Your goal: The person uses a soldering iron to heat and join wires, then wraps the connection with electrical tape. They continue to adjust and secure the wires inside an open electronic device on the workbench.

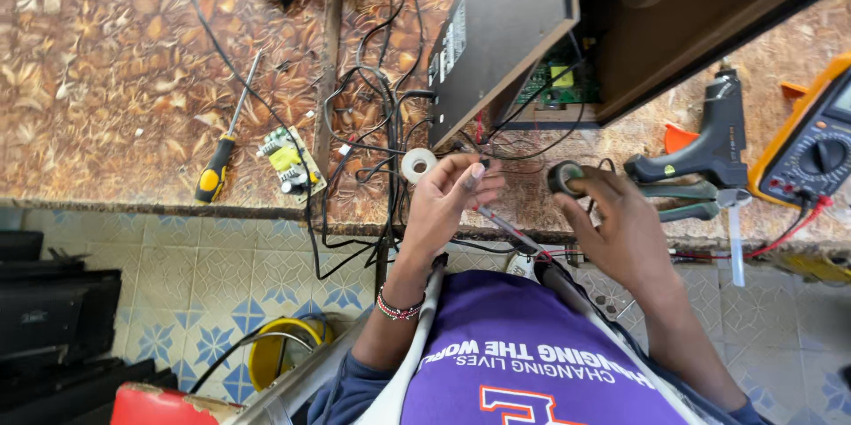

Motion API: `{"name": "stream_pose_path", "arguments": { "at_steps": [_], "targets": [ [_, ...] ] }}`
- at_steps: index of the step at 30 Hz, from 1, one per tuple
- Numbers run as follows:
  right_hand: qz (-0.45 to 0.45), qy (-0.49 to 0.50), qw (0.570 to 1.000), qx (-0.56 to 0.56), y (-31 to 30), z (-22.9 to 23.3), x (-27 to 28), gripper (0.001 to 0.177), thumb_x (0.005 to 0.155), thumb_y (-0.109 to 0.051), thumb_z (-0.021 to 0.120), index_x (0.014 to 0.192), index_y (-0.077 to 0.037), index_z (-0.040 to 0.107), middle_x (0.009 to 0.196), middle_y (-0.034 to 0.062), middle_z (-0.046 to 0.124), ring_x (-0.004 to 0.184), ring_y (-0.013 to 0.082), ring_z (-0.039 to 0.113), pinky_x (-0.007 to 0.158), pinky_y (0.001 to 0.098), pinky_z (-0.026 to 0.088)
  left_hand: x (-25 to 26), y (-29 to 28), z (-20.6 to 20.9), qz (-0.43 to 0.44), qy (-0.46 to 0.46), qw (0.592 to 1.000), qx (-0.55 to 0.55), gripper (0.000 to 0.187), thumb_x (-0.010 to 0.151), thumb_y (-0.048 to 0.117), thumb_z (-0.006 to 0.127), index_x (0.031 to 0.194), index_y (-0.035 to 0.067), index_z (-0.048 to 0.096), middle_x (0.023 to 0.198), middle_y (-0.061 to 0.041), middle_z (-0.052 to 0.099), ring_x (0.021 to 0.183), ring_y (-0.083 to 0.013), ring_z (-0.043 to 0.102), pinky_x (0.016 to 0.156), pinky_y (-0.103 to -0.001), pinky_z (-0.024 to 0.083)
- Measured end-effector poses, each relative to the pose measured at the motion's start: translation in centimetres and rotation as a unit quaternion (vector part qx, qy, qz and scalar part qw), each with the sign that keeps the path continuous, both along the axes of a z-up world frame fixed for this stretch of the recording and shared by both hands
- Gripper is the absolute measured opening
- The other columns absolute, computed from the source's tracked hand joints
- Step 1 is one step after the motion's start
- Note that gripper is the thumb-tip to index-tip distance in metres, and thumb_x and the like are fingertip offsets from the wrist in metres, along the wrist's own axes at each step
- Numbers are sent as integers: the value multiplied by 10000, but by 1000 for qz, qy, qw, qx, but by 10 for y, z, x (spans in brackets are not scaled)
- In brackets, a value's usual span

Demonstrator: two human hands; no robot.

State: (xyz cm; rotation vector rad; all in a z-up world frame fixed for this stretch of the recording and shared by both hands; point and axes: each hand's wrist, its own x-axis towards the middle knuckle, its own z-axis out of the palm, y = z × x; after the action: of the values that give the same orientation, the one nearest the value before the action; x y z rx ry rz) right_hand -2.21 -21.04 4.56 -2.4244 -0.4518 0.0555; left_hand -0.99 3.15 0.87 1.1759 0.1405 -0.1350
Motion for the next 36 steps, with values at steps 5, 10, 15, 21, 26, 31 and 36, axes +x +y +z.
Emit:
{"name": "stream_pose_path", "arguments": {
  "at_steps": [5, 10, 15, 21, 26, 31, 36],
  "targets": [
    [-26, -170, 961, -215, 8, -59, 21, 259, 932, -447, 715, 1076, -239, 769, 1268, 35, 692, 1187, 289, 612, 900, 459, 501, -8, -6, -8, -16, 54, 988, -146, 313, 1041, 297, 602, 1213, 36, 632, 1164, -235, 737, 1029, -286, 750, 863, -358, 635],
    [-115, -264, 954, -80, 26, -28, 9, 170, 1012, -368, 807, 1025, -213, 738, 1138, 10, 656, 1080, 257, 581, 906, 400, 375, -10, -10, -22, -52, 75, 975, -205, 318, 1086, 266, 547, 1292, 35, 617, 1132, -258, 734, 979, -303, 755, 821, -387, 653],
    [-71, -197, 973, 99, 56, 12, -5, 294, 998, -155, 747, 1253, -24, 681, 964, 159, 678, 825, 290, 631, 724, 377, 506, -11, -14, -38, -44, 89, 973, -208, 287, 1091, 241, 542, 1293, 56, 629, 1126, -230, 743, 955, -268, 765, 813, -368, 657],
    [-69, -209, 961, 169, 61, 19, -4, 221, 979, -18, 730, 1193, 33, 750, 927, 181, 644, 624, 219, 578, 528, 316, 491, -7, -17, -49, -29, 92, 979, -182, 297, 1042, 254, 649, 1269, 62, 667, 1125, -194, 746, 954, -241, 768, 812, -361, 657],
    [-70, -93, 973, 199, 71, -28, 25, 238, 930, -52, 796, 1167, -65, 785, 957, 163, 703, 624, 229, 663, 474, 319, 524, -4, -23, -63, -1, 98, 979, -179, 294, 1000, 234, 717, 1228, 49, 694, 1047, -147, 754, 887, -217, 773, 780, -360, 671],
    [-89, -140, 961, 222, 77, -26, 26, 95, 886, 6, 839, 971, -31, 819, 842, 139, 731, 641, 237, 676, 537, 329, 557, -1, -26, -62, 47, 78, 987, -135, 298, 959, 186, 769, 1196, 10, 727, 950, -121, 738, 817, -193, 764, 760, -352, 679],
    [-93, -145, 964, 204, 73, -49, 30, 76, 843, 6, 804, 894, -14, 752, 753, 129, 655, 603, 273, 661, 495, 340, 549, -2, -31, -56, 63, 68, 989, -119, 294, 955, 167, 770, 1189, -7, 732, 975, -142, 753, 793, -167, 752, 749, -326, 674]
  ]
}}
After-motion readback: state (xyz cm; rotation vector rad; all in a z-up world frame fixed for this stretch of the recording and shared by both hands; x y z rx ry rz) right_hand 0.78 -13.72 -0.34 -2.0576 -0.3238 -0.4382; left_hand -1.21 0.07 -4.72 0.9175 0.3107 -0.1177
